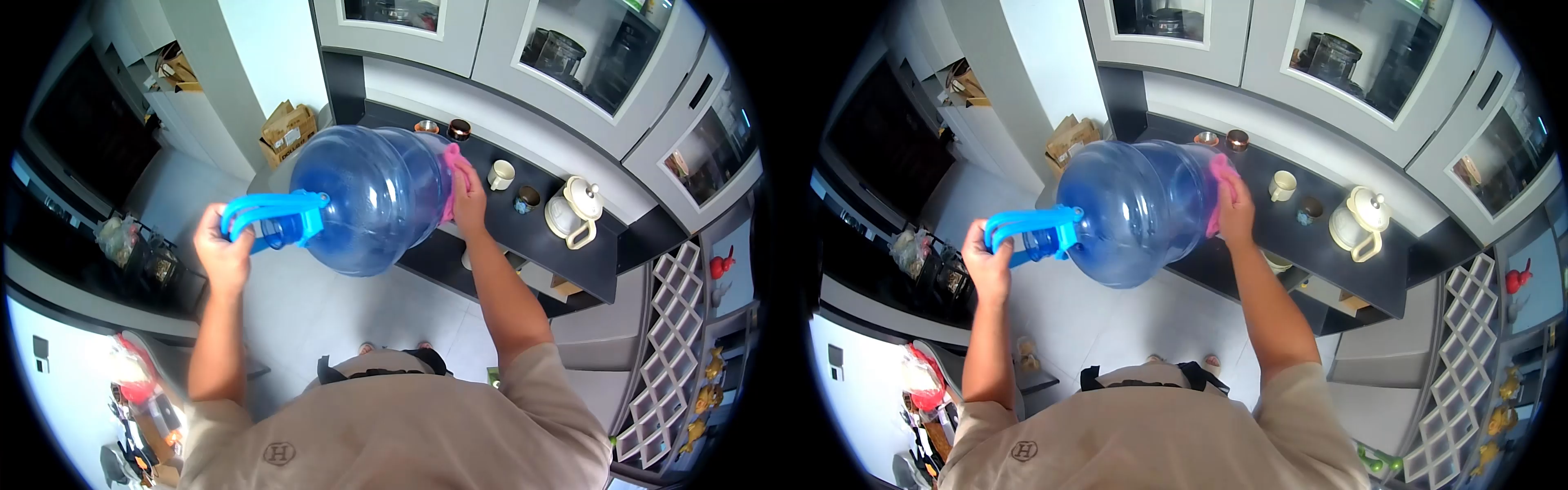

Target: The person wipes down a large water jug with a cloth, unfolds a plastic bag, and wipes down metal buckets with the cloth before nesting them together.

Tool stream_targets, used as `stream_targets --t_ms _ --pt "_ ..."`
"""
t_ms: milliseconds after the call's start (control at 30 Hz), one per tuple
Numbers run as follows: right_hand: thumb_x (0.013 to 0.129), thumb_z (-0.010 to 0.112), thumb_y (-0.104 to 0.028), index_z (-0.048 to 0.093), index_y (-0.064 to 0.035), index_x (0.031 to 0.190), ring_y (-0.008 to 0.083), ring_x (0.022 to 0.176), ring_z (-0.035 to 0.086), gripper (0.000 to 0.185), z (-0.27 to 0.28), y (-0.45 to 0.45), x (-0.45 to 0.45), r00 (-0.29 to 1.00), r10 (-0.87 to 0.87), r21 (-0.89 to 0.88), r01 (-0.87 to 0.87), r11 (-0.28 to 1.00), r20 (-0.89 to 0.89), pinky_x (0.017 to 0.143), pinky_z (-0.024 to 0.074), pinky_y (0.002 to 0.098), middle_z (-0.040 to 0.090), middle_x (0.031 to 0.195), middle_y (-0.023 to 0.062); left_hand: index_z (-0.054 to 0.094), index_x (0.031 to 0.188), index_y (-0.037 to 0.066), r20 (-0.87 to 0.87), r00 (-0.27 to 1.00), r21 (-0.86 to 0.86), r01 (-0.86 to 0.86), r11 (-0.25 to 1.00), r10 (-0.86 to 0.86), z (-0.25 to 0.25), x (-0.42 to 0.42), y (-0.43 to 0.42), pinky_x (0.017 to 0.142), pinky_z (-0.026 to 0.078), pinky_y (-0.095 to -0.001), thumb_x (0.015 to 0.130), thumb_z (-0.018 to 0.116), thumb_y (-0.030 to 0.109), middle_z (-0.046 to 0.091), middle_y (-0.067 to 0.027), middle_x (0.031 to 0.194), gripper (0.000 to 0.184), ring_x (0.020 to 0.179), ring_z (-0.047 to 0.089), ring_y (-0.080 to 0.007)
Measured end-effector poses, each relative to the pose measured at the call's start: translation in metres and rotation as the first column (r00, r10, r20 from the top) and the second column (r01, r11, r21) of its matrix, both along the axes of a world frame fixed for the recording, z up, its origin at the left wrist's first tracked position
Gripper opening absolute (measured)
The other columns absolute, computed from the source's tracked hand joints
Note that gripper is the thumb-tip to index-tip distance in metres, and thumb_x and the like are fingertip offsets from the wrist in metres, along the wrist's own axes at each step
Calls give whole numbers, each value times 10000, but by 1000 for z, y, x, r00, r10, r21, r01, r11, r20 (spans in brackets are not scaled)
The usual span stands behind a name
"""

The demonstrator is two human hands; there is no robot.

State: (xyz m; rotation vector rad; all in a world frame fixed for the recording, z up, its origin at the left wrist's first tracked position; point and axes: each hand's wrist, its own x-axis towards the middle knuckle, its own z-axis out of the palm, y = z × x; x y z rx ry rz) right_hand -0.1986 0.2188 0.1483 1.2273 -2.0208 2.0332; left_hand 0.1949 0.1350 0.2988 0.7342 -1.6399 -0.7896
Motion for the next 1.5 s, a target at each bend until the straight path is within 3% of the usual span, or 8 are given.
stream_targets --t_ms 200,367,400,700,833,933,1167,1500 --pt "973 565 -201 649 -30 1167 177 1020 642 272 17 9 -46 943 -5 -33 17 999 332 908 488 302 685 1091 114 559 844 53 -11 1000 29 17 999 -16 -6 -2 5 635 406 -189 755 610 -43 526 52 756 141 683 471 -33" --pt "954 579 -155 696 -27 1051 246 1055 653 199 84 -2 21 940 336 -53 -333 941 66 920 488 320 682 1147 123 558 835 48 -25 998 93 -52 994 54 -16 -44 20 616 385 -189 747 601 -56 521 56 755 143 678 460 -34" --pt "960 563 -85 680 -3 1042 201 995 638 165 100 4 42 905 345 -96 -378 921 -248 878 480 281 663 1128 127 559 828 46 -12 998 82 -67 994 68 -18 -53 23 612 384 -189 751 602 -51 520 55 750 131 675 460 -34" --pt "862 636 -18 665 -18 1113 318 1129 622 252 142 55 35 733 313 -99 -459 883 -605 983 476 345 653 1185 178 556 780 56 41 998 30 -41 999 40 2 -69 46 586 392 -199 719 637 -27 528 46 703 132 641 461 -37" --pt "902 654 -99 691 -38 1077 192 1061 644 188 141 16 -11 813 545 -19 -553 833 206 941 488 303 680 1167 110 517 698 74 262 964 -375 57 925 46 18 -85 68 517 383 -232 671 690 8 491 22 590 187 540 472 -74" --pt "900 658 -94 690 -26 1085 173 1034 648 200 152 14 -2 757 531 75 -548 833 -380 909 510 301 684 1154 90 530 672 83 223 972 -411 29 911 70 25 -83 55 492 399 -251 660 707 35 502 -11 568 184 492 504 -128" --pt "958 599 -139 638 -23 1199 141 1067 610 270 163 13 0 566 800 102 -824 557 198 962 466 286 661 1166 71 570 724 50 107 985 -448 -72 891 134 34 -79 27 578 470 -235 692 648 16 653 -30 672 91 624 594 -77" --pt "954 608 -225 688 -63 1109 122 856 631 238 -18 37 -27 551 450 320 -809 492 703 794 506 261 691 968 53 505 668 65 -35 901 -371 -414 831 433 23 -52 -38 519 345 -226 902 710 137 454 58 596 319 589 407 -40"
